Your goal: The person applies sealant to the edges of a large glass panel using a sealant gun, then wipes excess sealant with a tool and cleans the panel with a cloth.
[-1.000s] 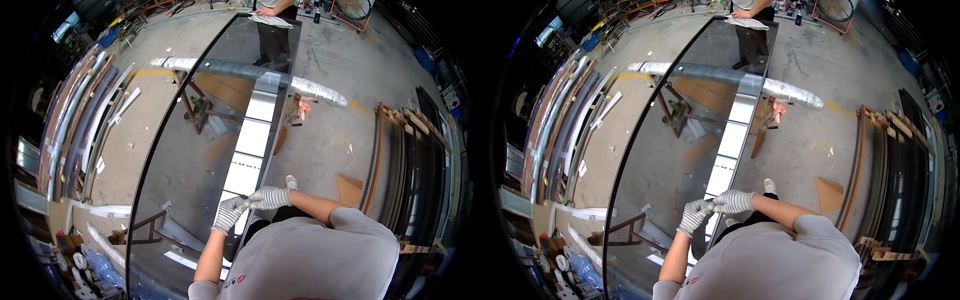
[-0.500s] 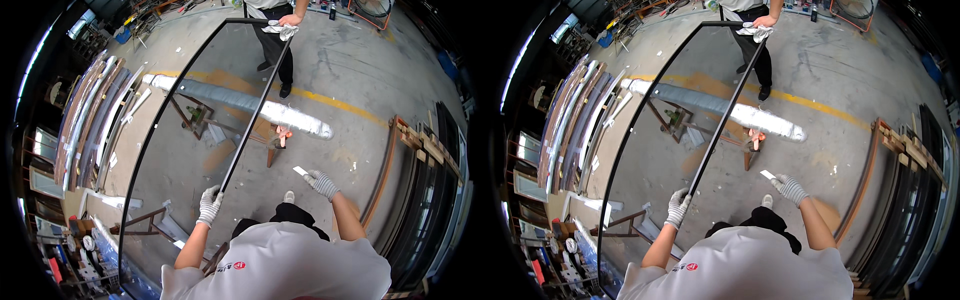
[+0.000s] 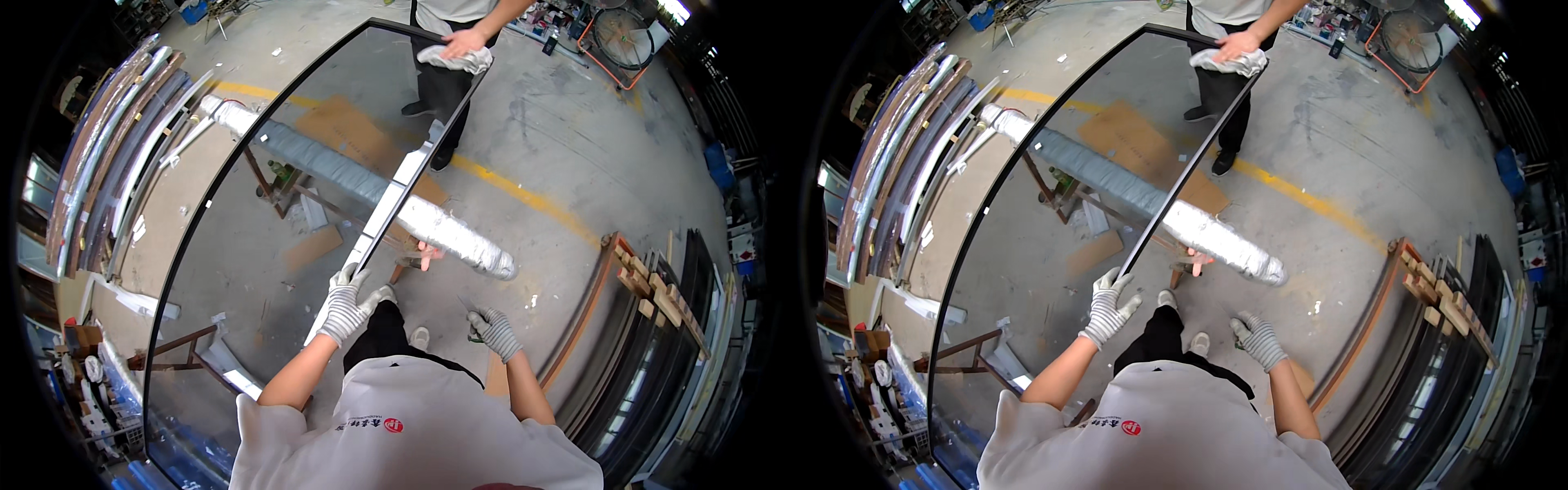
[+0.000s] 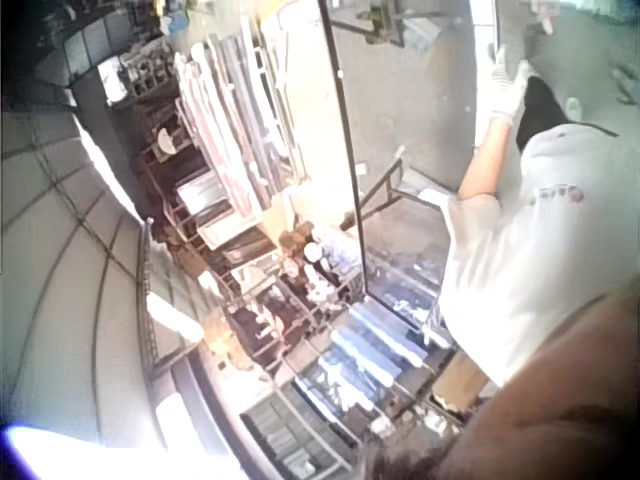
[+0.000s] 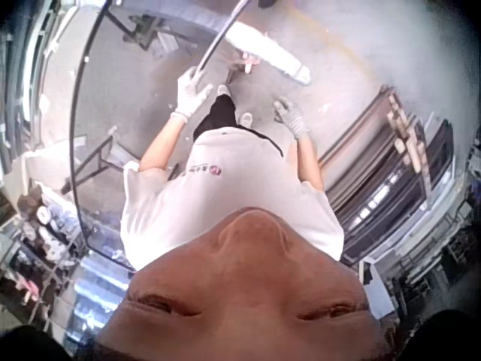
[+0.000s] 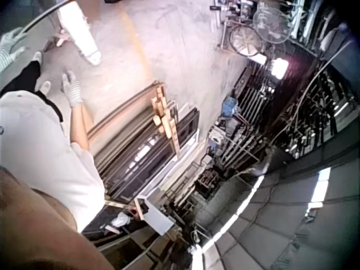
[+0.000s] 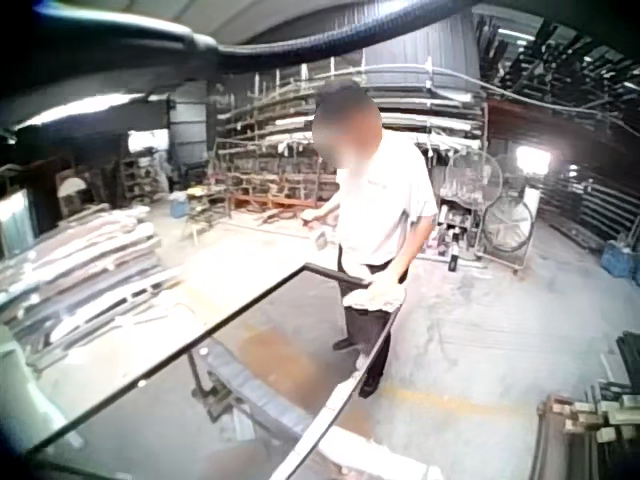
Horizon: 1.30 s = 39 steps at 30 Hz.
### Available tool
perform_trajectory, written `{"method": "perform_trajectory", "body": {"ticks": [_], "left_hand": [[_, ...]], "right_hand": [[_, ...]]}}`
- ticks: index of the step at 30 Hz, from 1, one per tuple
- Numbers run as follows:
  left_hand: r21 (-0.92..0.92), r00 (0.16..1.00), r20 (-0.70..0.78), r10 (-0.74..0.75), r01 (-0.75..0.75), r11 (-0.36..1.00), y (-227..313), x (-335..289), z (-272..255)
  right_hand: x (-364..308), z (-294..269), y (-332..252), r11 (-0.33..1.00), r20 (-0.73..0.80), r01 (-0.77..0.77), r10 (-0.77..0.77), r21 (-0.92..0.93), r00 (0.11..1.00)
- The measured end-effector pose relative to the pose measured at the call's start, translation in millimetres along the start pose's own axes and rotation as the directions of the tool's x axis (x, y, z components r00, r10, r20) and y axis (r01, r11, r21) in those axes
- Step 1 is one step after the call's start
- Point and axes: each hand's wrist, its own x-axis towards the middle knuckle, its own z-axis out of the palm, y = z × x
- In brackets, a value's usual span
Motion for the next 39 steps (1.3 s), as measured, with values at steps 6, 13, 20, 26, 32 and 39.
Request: {"method": "perform_trajectory", "body": {"ticks": [6, 13, 20, 26, 32, 39], "left_hand": [[-0.095, 0.979, 0.07, 0.189, -0.183, 0.979, 33, 97, 31], [-0.107, 0.961, 0.095, 0.261, -0.251, 0.962, 40, 125, 44], [-0.182, 0.966, 0.107, 0.237, -0.215, 0.959, 40, 132, 37], [-0.221, 0.972, 0.113, 0.205, -0.177, 0.959, 55, 164, 43], [-0.204, 0.995, -0.056, 0.086, -0.096, 0.974, 67, 204, 59], [0.497, 0.949, -0.285, -0.135, 0.267, 0.826, 73, 239, 94]], "right_hand": [[46, -32, -40, 0.993, -0.324, -0.003, -0.036, -0.119, 0.945], [121, 2, -60, 0.736, -0.39, 0.132, -0.491, -0.664, 0.779], [138, 6, -57, 0.759, -0.353, 0.1, -0.41, -0.643, 0.841], [151, -8, -11, 0.731, -0.276, 0.209, -0.483, -0.65, 0.831], [146, -21, -56, 0.686, -0.156, 0.41, -0.604, -0.601, 0.782], [176, -122, -34, 0.928, 0.058, 0.362, -0.368, 0.091, 0.928]]}}
